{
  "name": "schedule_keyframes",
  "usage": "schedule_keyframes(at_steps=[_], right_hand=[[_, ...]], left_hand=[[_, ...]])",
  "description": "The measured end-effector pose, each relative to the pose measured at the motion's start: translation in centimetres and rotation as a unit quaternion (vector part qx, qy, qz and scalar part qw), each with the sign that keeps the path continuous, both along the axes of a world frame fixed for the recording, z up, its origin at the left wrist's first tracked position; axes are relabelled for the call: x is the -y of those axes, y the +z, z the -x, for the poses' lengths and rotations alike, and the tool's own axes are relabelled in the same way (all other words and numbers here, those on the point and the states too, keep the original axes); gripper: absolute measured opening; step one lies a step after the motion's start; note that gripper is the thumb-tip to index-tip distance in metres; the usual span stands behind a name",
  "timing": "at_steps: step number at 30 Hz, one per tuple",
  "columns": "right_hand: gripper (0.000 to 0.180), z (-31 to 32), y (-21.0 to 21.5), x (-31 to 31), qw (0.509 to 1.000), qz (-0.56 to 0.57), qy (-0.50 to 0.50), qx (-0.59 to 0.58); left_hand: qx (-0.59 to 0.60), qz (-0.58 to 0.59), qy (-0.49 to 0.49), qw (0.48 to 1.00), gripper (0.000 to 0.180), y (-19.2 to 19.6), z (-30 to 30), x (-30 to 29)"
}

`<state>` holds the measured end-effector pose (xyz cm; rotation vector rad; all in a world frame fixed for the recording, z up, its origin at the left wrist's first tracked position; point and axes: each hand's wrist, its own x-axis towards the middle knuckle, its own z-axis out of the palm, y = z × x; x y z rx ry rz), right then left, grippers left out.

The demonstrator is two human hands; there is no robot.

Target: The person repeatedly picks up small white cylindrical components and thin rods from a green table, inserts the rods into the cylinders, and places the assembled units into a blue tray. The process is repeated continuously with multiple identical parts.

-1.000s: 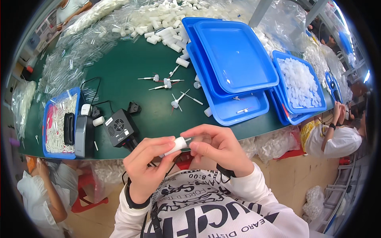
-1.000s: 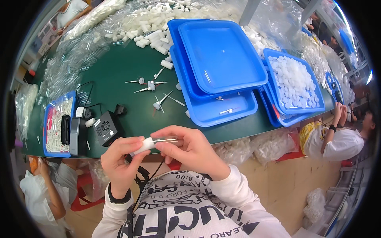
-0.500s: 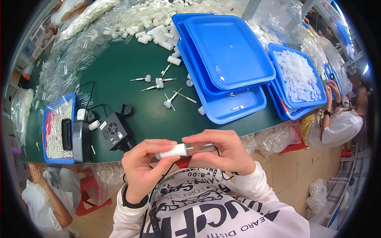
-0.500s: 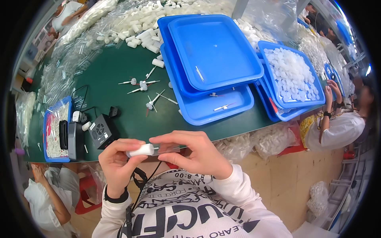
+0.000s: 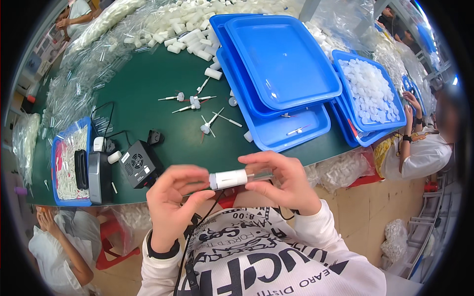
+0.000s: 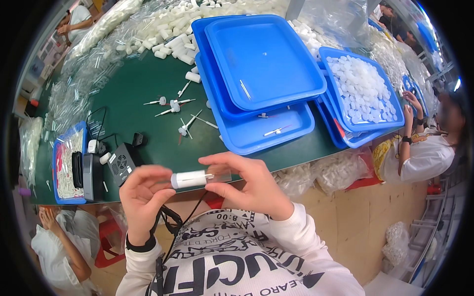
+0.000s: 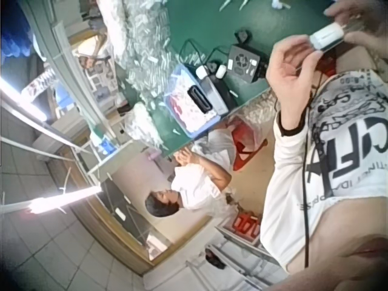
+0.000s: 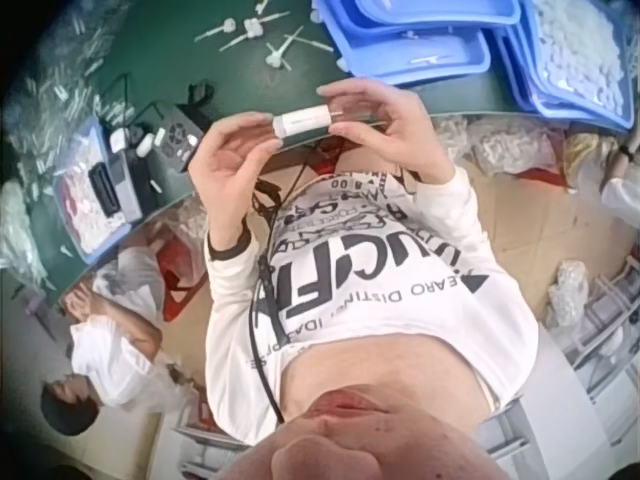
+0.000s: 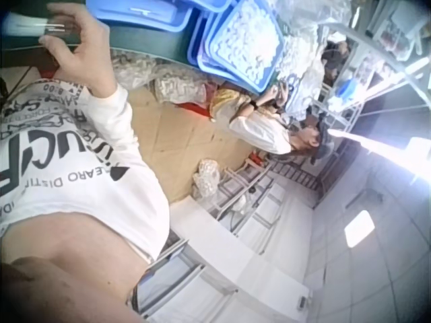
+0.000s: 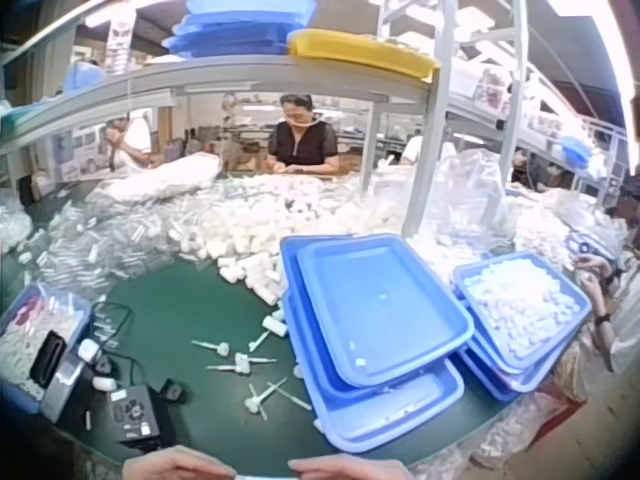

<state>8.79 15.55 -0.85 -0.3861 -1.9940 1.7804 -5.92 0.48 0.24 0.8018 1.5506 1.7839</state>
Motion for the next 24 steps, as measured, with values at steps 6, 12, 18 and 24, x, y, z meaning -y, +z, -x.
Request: schedule_keyframes(at_steps=[6, 12, 18, 24], right_hand=[[0.029, 0.3, 1.1, 0.9, 0.996, -0.085, 0.024, -0.012], [0.031, 0.6, 1.1, 1.1, 0.985, -0.168, 0.022, -0.038], [0.033, 0.5, 0.2, 1.6, 0.985, -0.166, 0.019, -0.038], [0.028, 0.3, -0.4, 2.0, 0.991, -0.135, -0.015, -0.015]], left_hand=[[-0.115, -0.002, 0.000, 0.993, 0.022, 0.2, -1.0, 0.3], [-0.185, -0.022, 0.016, 0.982, 0.021, 0.0, -0.9, 0.4], [-0.195, -0.024, 0.005, 0.980, 0.022, -1.1, -0.9, 0.6], [-0.188, -0.012, -0.026, 0.982, 0.025, -1.6, -0.7, 0.1]])
